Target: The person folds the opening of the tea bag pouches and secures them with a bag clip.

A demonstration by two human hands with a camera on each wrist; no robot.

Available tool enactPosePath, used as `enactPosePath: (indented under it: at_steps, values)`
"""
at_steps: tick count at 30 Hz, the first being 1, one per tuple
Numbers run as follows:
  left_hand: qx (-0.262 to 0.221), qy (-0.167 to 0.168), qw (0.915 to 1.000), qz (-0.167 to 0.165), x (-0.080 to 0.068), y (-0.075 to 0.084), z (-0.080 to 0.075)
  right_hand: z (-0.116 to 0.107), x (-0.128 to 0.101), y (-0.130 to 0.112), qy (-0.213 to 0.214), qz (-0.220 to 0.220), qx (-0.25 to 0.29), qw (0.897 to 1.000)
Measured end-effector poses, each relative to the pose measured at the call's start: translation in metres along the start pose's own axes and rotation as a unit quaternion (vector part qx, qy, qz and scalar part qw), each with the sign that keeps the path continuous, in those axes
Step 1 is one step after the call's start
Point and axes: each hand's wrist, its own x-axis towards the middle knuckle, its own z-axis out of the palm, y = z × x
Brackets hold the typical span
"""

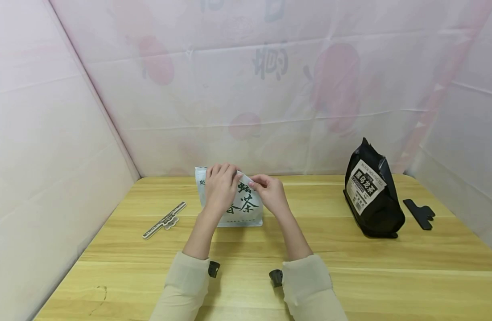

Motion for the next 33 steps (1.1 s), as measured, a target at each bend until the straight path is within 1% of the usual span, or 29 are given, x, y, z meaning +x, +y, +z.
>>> enactPosePath:
  at_steps: [7,11,18,21,23,25,26,30,33]
  values:
    - [-0.032,-0.005,0.9994,-0.010,0.001,-0.001,0.000,0.000,0.000,0.002,0.007,-0.004,0.003,1.000]
    - [-0.036,-0.003,0.9992,-0.015,0.001,-0.001,-0.001,0.001,0.000,0.002,0.011,-0.011,0.004,1.000]
    - [-0.034,0.024,0.9990,-0.017,0.003,0.001,-0.001,0.000,-0.001,0.000,0.012,-0.015,0.004,1.000]
    - [-0.038,0.037,0.9985,-0.016,0.003,0.002,-0.001,-0.002,-0.004,-0.011,0.005,-0.019,0.006,1.000]
    - [-0.038,0.041,0.9983,-0.015,0.003,0.002,-0.001,-0.004,-0.007,-0.019,-0.007,-0.022,0.005,1.000]
    - [-0.042,0.044,0.9980,-0.015,0.003,0.002,0.000,-0.006,-0.007,-0.019,-0.027,-0.031,0.011,0.999]
    - [-0.044,0.044,0.9980,-0.015,0.003,0.002,-0.001,-0.008,-0.007,-0.017,-0.041,-0.035,0.015,0.998]
    - [-0.049,0.041,0.9977,-0.021,0.004,0.002,-0.001,-0.012,0.000,0.002,-0.090,-0.036,0.032,0.995]
    - [-0.049,0.035,0.9979,-0.025,0.004,0.002,-0.001,-0.014,0.000,0.004,-0.100,-0.029,0.022,0.994]
